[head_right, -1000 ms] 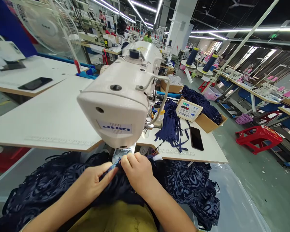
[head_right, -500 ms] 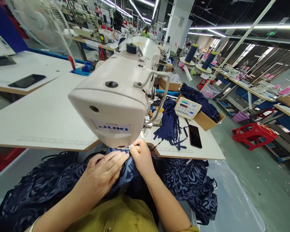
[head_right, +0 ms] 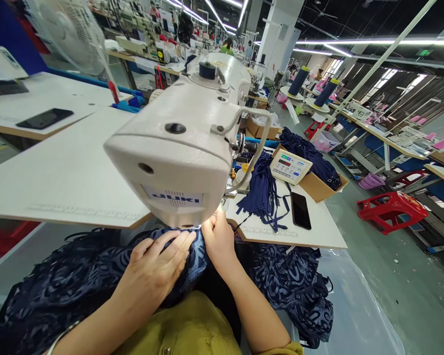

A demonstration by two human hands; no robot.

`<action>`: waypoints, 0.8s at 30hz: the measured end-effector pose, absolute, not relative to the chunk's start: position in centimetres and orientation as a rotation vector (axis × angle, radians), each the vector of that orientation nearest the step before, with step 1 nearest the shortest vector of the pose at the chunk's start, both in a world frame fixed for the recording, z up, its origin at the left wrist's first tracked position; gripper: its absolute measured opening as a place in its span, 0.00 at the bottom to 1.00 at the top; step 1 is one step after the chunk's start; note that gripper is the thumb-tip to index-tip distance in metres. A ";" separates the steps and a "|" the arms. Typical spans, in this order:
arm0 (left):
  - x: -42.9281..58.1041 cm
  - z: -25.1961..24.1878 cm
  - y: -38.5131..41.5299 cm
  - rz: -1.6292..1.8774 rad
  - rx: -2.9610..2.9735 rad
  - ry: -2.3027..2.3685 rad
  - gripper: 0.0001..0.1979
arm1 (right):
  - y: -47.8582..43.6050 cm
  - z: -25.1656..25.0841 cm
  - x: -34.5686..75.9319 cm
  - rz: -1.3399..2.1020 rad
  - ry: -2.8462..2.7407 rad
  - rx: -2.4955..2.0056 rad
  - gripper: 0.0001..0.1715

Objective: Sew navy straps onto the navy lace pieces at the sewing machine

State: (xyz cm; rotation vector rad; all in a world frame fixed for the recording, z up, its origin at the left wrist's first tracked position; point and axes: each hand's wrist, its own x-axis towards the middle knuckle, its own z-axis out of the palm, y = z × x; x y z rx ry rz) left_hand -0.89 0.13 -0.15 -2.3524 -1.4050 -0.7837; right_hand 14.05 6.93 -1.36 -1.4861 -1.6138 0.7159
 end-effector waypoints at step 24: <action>-1.7 0.5 0.9 -0.771 -2.346 -1.220 0.17 | 5.9 -2.2 18.3 0.777 -1.794 -1.289 0.10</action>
